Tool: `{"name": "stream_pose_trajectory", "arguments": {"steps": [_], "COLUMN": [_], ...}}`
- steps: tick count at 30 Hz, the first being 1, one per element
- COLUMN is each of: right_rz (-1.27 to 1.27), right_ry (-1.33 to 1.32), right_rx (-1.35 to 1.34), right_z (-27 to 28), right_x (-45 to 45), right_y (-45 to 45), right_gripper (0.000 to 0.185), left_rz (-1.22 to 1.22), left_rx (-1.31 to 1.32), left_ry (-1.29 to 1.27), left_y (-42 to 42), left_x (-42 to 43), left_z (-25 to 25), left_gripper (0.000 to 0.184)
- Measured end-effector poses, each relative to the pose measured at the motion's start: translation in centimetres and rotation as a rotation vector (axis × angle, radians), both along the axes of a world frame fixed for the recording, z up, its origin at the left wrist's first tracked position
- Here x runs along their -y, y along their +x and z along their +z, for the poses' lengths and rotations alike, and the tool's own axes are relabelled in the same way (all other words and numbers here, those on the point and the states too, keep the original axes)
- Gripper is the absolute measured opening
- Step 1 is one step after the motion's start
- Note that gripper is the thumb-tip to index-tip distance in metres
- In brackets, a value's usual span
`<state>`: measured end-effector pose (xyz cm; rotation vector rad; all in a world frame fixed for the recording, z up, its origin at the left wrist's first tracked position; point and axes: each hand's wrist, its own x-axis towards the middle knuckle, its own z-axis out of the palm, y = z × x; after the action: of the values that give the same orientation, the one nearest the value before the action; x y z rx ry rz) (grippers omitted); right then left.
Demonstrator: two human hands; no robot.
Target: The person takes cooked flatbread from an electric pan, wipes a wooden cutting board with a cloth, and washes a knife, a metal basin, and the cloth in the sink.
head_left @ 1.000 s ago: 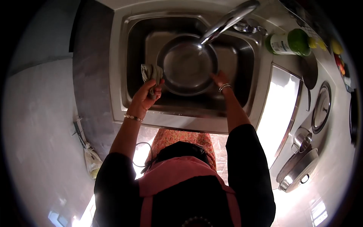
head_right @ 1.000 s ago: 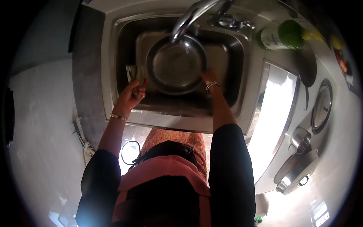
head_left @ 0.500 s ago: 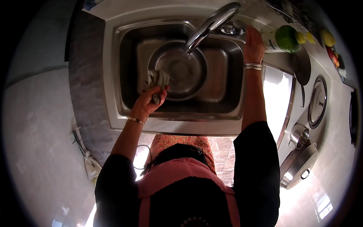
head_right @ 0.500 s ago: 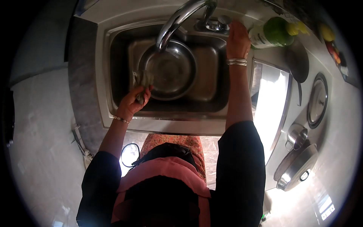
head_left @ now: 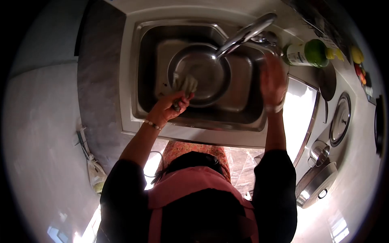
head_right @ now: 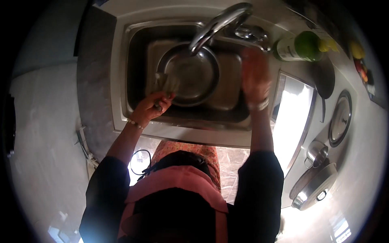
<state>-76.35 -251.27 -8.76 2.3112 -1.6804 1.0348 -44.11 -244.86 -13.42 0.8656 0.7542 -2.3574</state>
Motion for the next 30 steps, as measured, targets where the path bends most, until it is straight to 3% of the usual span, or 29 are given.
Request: {"name": "stream_pose_trajectory", "arguments": {"steps": [1,3,5,8,11,14,17,20,24,26,30], "right_rz": [0.168,0.573,0.731,0.754,0.786,0.684,0.438,0.233,-0.03,-0.071,-0.035], "right_ry": [0.097,0.115,0.151,0.063,-0.031,0.149,0.429,0.441,0.561,0.619,0.619], "right_rx": [0.022,-0.233,-0.2,-0.162,-0.174,-0.295,-0.341,-0.11,0.141,0.24,0.368], "right_z": [0.6,3.7,2.5,1.7,1.4,2.4,3.6,3.6,3.2,3.5,1.6], "right_x": [-2.4,-5.7,-6.4,-5.4,-4.6,-4.4,-5.3,-7.5,-9.8,-10.7,-11.0], "right_y": [2.5,7.2,10.9,11.8,11.5,10.2,8.7,7.6,6.5,6.2,4.0], "right_gripper": [0.032,0.029,0.035,0.038,0.034,0.027,0.028,0.014,0.021,0.028,0.025], "left_rz": [-0.071,-0.271,-0.472,-0.803,-1.015,-1.278,-0.451,-0.873,-0.811,-0.791,-0.87], "left_rx": [0.009,-0.045,-0.012,-0.09,0.104,0.528,1.042,1.398,1.368,1.378,1.441], "left_ry": [0.006,-0.278,-0.475,-0.739,-0.939,-1.02,-1.737,-1.889,-2.283,-2.426,-2.67], "left_y": [-0.5,-0.4,-2.0,-2.3,-3.3,-5.7,-8.9,-10.4,-12.1,-12.6,-14.5], "left_x": [0.3,-0.1,0.0,0.8,1.1,2.3,0.7,0.7,0.8,0.5,1.6], "left_z": [1.0,-0.1,2.2,5.1,6.9,9.0,4.4,5.8,7.0,7.4,7.3], "left_gripper": [0.022,0.016,0.007,0.007,0.011,0.006,0.009,0.009,0.012,0.015,0.014]}}
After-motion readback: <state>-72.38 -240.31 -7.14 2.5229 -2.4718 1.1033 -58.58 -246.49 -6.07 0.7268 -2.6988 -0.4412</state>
